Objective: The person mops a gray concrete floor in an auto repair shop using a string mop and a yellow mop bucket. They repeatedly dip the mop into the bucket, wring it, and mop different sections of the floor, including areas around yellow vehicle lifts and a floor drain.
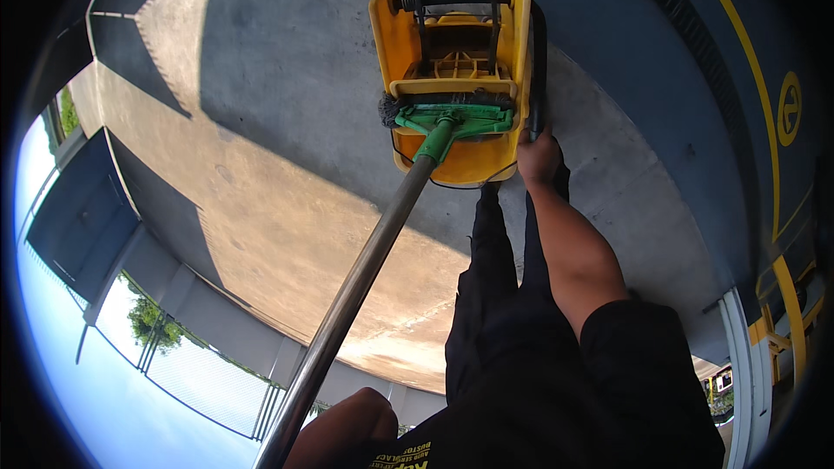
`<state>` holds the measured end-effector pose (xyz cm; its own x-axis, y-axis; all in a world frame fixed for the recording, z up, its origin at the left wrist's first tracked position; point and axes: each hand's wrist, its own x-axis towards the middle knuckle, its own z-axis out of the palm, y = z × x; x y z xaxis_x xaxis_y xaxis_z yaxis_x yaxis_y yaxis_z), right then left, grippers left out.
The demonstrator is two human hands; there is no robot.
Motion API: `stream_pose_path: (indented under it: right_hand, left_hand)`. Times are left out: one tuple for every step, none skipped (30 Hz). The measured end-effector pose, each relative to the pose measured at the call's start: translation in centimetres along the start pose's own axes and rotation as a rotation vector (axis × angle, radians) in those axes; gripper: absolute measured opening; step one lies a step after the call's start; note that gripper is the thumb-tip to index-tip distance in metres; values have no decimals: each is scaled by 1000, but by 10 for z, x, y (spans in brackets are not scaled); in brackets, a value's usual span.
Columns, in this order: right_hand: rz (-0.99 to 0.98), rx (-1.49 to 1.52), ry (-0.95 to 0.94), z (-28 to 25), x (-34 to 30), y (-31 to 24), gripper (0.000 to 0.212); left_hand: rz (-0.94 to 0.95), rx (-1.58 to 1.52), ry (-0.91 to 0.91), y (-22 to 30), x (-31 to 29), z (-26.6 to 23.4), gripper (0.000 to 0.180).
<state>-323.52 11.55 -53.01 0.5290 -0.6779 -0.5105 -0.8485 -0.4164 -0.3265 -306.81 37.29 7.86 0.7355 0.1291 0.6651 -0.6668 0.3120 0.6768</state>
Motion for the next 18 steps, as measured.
stream_pose_path:
  right_hand:
    - [5, 3, -10, -3, -12, -4, 39]
    - [-14, 8, 13, -5, -13, -5, 35]
    - [-22, 22, 37, -10, -13, -8, 31]
    - [-64, -42, 123, -8, -14, 3, 32]
    - [-4, -16, 27, -19, -19, -2, 33]
    - [51, 13, -65, -31, -26, -12, 34]
    - [23, 28, 11, -37, -32, -14, 35]
    - [18, 49, -35, -46, -38, -16, 36]
    - [12, -1, -83, -62, -46, -22, 36]
    - [30, 3, -140, -78, -50, -29, 35]
    - [-4, 5, -154, -92, -56, -35, 37]
    - [38, 10, -252, -109, -55, -46, 43]
    - [63, 101, -43, -116, -41, -33, 48]
    - [23, 162, -65, -161, -43, -66, 47]
    - [-14, 214, -99, -216, -52, -101, 46]
    - [-171, 238, 151, -260, -55, -119, 44]
    - [-318, 253, 406, -306, -57, -129, 43]
    - [-480, 413, 348, -364, -68, -140, 44]
  left_hand:
    - [1, 5, 2, 4, 5, 0, 13]
    - [17, -11, 20, 11, 1, -5, 13]
    - [32, -34, 20, 17, 1, -5, 12]
    - [38, -82, 15, 22, 4, -2, 12]
    - [45, -108, 17, 32, 2, -1, 11]
    - [52, -120, 13, 43, 0, 1, 11]
    - [53, -151, 2, 50, -2, 5, 11]
    - [53, -93, -27, 52, -6, 9, 14]
    - [10, -6, -31, 57, -11, 11, 21]
    - [-6, 99, 4, 60, -13, 10, 33]
    - [-48, 128, 34, 58, -16, 9, 31]
    - [-104, 128, 66, 53, -18, 15, 30]
    - [-216, 37, 14, 24, 1, 49, 30]
    - [-290, 75, 43, 20, -5, 59, 31]
    - [-352, 133, 71, 17, -12, 68, 34]
    - [-403, 180, 61, 12, -15, 91, 37]
    - [-405, 380, 58, 2, -24, 120, 39]
    - [-438, 340, 54, -2, -28, 138, 40]
